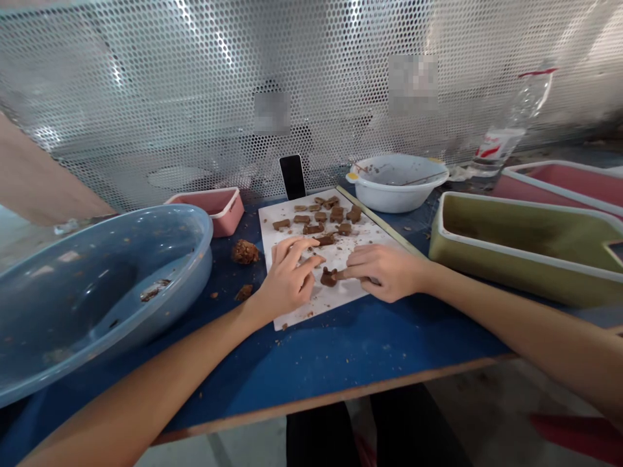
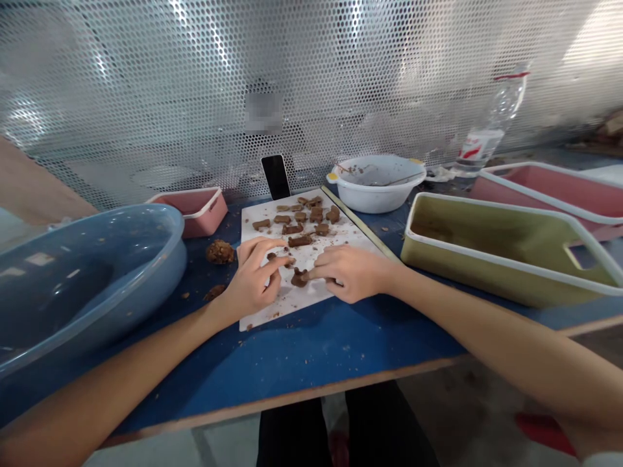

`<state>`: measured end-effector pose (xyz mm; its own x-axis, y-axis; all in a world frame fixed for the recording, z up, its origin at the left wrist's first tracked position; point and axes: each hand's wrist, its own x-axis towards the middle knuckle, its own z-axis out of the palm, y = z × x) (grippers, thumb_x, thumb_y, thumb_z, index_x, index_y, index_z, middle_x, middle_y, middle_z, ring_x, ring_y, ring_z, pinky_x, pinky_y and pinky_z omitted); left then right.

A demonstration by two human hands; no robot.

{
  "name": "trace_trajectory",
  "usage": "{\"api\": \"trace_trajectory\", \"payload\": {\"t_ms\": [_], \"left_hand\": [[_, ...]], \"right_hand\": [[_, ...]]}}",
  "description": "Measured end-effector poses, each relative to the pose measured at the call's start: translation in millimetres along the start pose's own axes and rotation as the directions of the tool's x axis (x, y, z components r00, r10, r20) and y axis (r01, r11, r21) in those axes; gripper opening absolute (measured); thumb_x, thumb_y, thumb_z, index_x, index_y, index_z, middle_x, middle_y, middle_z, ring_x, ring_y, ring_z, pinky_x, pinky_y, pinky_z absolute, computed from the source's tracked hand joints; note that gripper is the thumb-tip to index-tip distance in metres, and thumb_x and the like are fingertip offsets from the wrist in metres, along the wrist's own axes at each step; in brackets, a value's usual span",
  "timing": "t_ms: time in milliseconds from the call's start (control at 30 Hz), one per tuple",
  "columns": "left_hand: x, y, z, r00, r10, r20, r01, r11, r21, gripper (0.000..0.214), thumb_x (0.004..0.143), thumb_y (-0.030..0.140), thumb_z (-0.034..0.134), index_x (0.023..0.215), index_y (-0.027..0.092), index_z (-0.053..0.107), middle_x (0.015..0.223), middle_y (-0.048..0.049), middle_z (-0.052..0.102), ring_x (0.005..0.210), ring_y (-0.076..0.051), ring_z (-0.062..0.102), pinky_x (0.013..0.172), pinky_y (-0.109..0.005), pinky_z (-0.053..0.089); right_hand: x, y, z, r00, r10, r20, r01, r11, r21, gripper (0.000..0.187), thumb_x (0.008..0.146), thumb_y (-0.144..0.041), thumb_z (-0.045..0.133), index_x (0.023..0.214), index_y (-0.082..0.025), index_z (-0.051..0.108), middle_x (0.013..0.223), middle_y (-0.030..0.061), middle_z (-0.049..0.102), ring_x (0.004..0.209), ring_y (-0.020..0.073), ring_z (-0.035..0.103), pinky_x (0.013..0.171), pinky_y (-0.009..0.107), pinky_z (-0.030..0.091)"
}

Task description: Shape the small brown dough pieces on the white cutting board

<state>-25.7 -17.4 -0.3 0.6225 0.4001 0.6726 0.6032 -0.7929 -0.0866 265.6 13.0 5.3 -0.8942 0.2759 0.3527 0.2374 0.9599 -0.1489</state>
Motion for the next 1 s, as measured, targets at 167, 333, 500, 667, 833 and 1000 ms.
{"api": "trace_trajectory", "payload": {"t_ms": [167,333,500,667,833,1000], "left_hand": [[0.5,1.1,0.4,0.998,-0.066,0.0,0.066,0.998,-0.02,0.036,0.098,0.003,0.053,0.123,0.019,0.073,0.144,-0.0177,0.066,0.139,-0.037,0.054,0.115,-0.062,0.047],[0.2,0.1,0.9,0.998,-0.063,0.013,0.063,0.998,-0.025,0.034,0.098,0.004,0.052,0.121,0.018,0.073,0.144,-0.0178,0.065,0.139,-0.038,0.053,0.116,-0.062,0.046],[0.7,-0.4,1.5,0.997,-0.071,0.009,0.071,0.997,-0.027,0.034,0.097,0.004,0.053,0.12,0.018,0.074,0.144,-0.0179,0.065,0.139,-0.038,0.052,0.116,-0.061,0.046],[0.3,-0.5,2.3,0.997,-0.082,0.01,0.082,0.996,-0.027,0.034,0.097,0.004,0.054,0.119,0.019,0.075,0.144,-0.0174,0.065,0.138,-0.038,0.053,0.115,-0.062,0.046],[-0.3,-1.3,3.0,0.996,-0.087,0.019,0.087,0.996,-0.03,0.033,0.098,0.004,0.052,0.119,0.019,0.074,0.144,-0.0177,0.065,0.139,-0.038,0.052,0.115,-0.062,0.046],[-0.2,-2.3,4.0,0.995,-0.095,0.027,0.096,0.995,-0.035,0.032,0.099,0.005,0.053,0.118,0.018,0.074,0.146,-0.0181,0.064,0.139,-0.038,0.052,0.116,-0.062,0.045]], "right_hand": [[0.9,-5.2,-1.3,0.998,0.017,0.061,-0.016,1.0,-0.016,0.048,0.096,-0.009,0.052,0.134,-0.018,0.079,0.092,0.0078,0.077,0.083,0.023,0.065,0.081,0.037,0.05],[1.1,-6.9,-4.4,0.999,0.029,0.039,-0.029,1.0,0.002,0.054,0.094,-0.008,0.052,0.141,-0.02,0.077,0.093,0.0078,0.078,0.085,0.0233,0.067,0.081,0.037,0.051],[2.8,-8.3,-2.6,0.993,0.014,0.115,-0.016,1.0,0.015,0.055,0.095,-0.008,0.051,0.142,-0.02,0.077,0.089,0.0072,0.076,0.082,0.0228,0.064,0.08,0.037,0.05],[3.6,-8.0,1.0,0.992,0.05,0.113,-0.05,0.999,-0.006,0.06,0.096,-0.009,0.052,0.152,-0.02,0.072,0.092,0.0071,0.077,0.083,0.0229,0.064,0.082,0.038,0.05],[4.9,-8.7,2.4,0.989,0.035,0.145,-0.032,0.999,-0.024,0.057,0.098,-0.009,0.052,0.149,-0.021,0.074,0.093,0.0073,0.077,0.085,0.0233,0.064,0.083,0.038,0.05],[10.3,-11.9,7.8,0.984,0.075,0.163,-0.057,0.992,-0.109,0.056,0.102,-0.014,0.054,0.156,-0.02,0.067,0.098,0.0087,0.079,0.086,0.0237,0.065,0.084,0.039,0.051]]}}
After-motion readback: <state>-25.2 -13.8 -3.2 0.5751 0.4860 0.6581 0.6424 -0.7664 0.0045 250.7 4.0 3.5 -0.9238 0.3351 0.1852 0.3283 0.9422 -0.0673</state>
